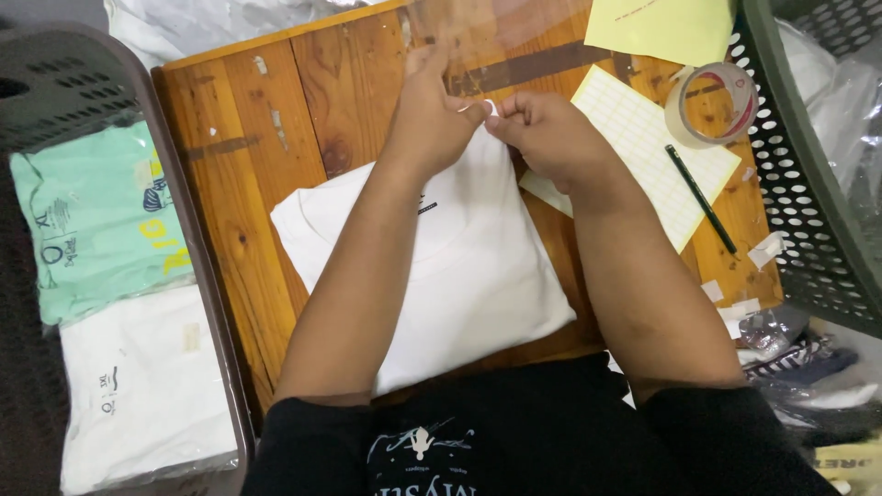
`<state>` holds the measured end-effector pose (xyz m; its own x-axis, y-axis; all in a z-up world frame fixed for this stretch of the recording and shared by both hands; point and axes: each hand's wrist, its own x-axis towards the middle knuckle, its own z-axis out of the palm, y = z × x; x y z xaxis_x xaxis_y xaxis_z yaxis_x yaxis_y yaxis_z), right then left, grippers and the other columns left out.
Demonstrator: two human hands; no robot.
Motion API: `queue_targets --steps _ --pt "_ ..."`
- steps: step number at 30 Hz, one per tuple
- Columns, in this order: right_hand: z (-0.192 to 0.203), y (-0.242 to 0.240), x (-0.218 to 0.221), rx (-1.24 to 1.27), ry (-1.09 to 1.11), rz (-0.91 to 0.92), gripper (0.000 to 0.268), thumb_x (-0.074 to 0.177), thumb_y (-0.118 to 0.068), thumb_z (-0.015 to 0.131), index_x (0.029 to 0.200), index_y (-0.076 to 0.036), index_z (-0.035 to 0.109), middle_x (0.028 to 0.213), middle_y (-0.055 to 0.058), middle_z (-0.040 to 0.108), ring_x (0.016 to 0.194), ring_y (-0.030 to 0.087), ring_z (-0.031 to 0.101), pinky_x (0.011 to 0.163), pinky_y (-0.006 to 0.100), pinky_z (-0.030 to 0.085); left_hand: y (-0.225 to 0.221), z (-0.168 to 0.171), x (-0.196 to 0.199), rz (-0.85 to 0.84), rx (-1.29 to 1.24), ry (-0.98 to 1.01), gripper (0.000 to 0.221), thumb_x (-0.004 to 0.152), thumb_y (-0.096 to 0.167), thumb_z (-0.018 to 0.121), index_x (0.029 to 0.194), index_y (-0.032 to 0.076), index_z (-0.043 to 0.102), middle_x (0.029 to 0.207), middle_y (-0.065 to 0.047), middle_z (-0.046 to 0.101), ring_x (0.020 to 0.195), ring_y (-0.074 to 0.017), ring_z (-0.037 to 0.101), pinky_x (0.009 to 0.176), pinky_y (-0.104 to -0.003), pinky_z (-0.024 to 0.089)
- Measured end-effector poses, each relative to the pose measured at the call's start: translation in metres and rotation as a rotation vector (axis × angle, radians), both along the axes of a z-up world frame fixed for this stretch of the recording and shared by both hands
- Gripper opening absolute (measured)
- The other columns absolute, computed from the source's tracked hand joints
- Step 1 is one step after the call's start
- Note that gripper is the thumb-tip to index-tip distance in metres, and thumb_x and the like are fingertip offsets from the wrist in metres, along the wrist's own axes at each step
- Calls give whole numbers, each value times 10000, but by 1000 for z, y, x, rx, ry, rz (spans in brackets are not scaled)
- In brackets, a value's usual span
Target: Folding a white t-shirt and placing it into a clear plastic bag for packaging.
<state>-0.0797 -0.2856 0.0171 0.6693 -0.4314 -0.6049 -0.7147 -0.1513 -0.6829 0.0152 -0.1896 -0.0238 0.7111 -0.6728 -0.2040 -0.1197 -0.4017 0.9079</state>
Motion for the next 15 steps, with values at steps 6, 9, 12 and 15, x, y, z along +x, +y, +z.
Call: queue_targets --steps 6,9,12,15 --pt "-14 4 -3 -263 -205 0 234 797 -286 588 949 -110 559 654 -39 513 574 82 492 432 246 424 -2 3 -2 22 108 -165 709 716 120 679 1302 86 281 1286 -65 318 776 -183 641 691 -320 470" --pt "-28 3 -16 -635 -518 112 162 810 -144 511 913 -28 559 789 45 554 706 194 507 625 313 406 0 3 -5 0 14 -267 613 757 44 570 1280 86 253 1276 -74 286 597 -157 588 654 -298 481" --pt "-38 15 -34 -814 -480 337 371 878 -230 416 1208 -62 404 1223 85 465 1196 327 348 840 457 249 -3 -6 -3 -57 146 -419 707 770 156 623 1327 93 191 1381 -116 188 1039 -343 529 781 -451 443" --pt "-30 38 -42 -664 -135 614 618 885 -391 254 1363 -54 51 1443 83 19 1308 240 -93 1006 450 -55 -2 -4 -4 -41 101 -424 624 787 97 562 1305 66 215 1329 -105 224 823 -293 592 644 -415 468"
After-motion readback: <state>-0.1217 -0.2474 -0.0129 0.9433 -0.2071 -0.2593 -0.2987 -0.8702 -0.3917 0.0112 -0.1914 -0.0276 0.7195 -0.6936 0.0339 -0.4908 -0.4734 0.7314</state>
